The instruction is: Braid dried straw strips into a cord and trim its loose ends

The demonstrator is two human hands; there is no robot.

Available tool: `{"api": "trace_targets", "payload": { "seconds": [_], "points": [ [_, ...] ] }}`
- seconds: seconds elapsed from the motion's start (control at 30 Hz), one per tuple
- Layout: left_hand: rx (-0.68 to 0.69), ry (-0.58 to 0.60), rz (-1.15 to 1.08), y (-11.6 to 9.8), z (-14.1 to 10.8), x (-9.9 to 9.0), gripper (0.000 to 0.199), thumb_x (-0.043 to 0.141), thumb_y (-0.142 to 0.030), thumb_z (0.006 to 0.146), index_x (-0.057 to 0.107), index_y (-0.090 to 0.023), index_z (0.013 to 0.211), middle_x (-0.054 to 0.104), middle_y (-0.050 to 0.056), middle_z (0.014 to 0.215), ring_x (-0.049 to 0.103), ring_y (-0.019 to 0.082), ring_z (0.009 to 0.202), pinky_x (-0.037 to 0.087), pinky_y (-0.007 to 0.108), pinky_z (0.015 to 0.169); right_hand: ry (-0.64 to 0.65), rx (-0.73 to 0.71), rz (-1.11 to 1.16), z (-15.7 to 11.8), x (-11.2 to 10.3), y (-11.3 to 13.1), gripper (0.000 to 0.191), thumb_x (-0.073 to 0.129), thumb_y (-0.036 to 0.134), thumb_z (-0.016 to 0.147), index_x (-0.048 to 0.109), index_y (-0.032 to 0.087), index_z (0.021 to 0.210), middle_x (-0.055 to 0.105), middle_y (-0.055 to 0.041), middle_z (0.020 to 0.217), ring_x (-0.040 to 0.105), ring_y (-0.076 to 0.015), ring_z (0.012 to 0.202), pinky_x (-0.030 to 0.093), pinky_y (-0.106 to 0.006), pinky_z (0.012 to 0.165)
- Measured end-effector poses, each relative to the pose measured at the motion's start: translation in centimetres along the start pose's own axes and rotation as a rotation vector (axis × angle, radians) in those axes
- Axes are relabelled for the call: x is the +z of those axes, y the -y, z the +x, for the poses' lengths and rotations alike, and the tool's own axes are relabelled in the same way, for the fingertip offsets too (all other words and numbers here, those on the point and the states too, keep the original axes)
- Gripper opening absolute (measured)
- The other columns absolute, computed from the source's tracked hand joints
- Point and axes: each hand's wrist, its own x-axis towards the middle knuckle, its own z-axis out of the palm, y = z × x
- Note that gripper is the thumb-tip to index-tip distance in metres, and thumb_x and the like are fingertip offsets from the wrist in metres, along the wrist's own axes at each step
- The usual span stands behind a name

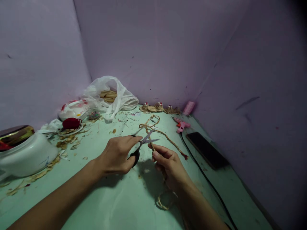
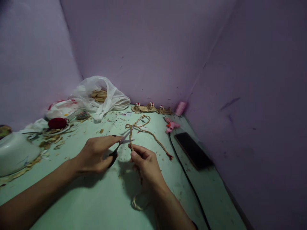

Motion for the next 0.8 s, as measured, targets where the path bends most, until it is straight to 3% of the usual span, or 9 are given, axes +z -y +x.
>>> {"api": "trace_targets", "payload": {
  "seconds": [0.17,0.27,0.47,0.8],
  "points": [
    [0.049,0.171,0.193,-0.19,0.07,-0.90,0.060,0.046,-0.020,0.063,0.040,-0.018,0.123,0.057,0.008,0.096,0.055,0.021,0.082,0.045,0.034,0.069,-0.065,0.013,-0.027,-0.03,-0.01,0.25,0.032,0.072,0.023,0.049,0.068,0.014,0.079,0.051,0.0043,0.048,0.036,-0.0038,0.040,0.022,-0.018,0.037],
    [0.088,0.161,0.234,0.08,-0.10,-0.95,0.059,0.045,-0.018,0.064,0.041,-0.017,0.123,0.055,0.009,0.096,0.054,0.021,0.082,0.045,0.033,0.068,-0.063,0.019,-0.036,0.13,-0.30,0.26,0.027,0.072,0.020,0.048,0.068,0.014,0.074,0.052,0.0040,0.046,0.036,-0.0034,0.039,0.021,-0.018,0.037],
    [0.158,0.019,0.260,0.57,-0.33,-0.54,0.058,0.045,-0.016,0.064,0.043,-0.017,0.122,0.055,0.009,0.097,0.054,0.021,0.081,0.045,0.033,0.067,-0.010,0.056,0.051,0.17,-0.44,0.69,0.029,0.073,0.021,0.046,0.067,0.012,0.073,0.050,0.0040,0.045,0.035,-0.0028,0.038,0.018,-0.018,0.037],
    [0.116,0.164,0.208,0.26,-0.25,-0.75,0.060,0.045,-0.017,0.063,0.040,-0.020,0.123,0.055,0.007,0.096,0.054,0.021,0.083,0.045,0.033,0.068,0.019,0.011,-0.067,0.17,-0.77,0.61,0.025,0.071,0.024,0.050,0.069,0.013,0.073,0.050,0.0033,0.045,0.036,-0.0045,0.040,0.019,-0.020,0.040]
  ]
}}
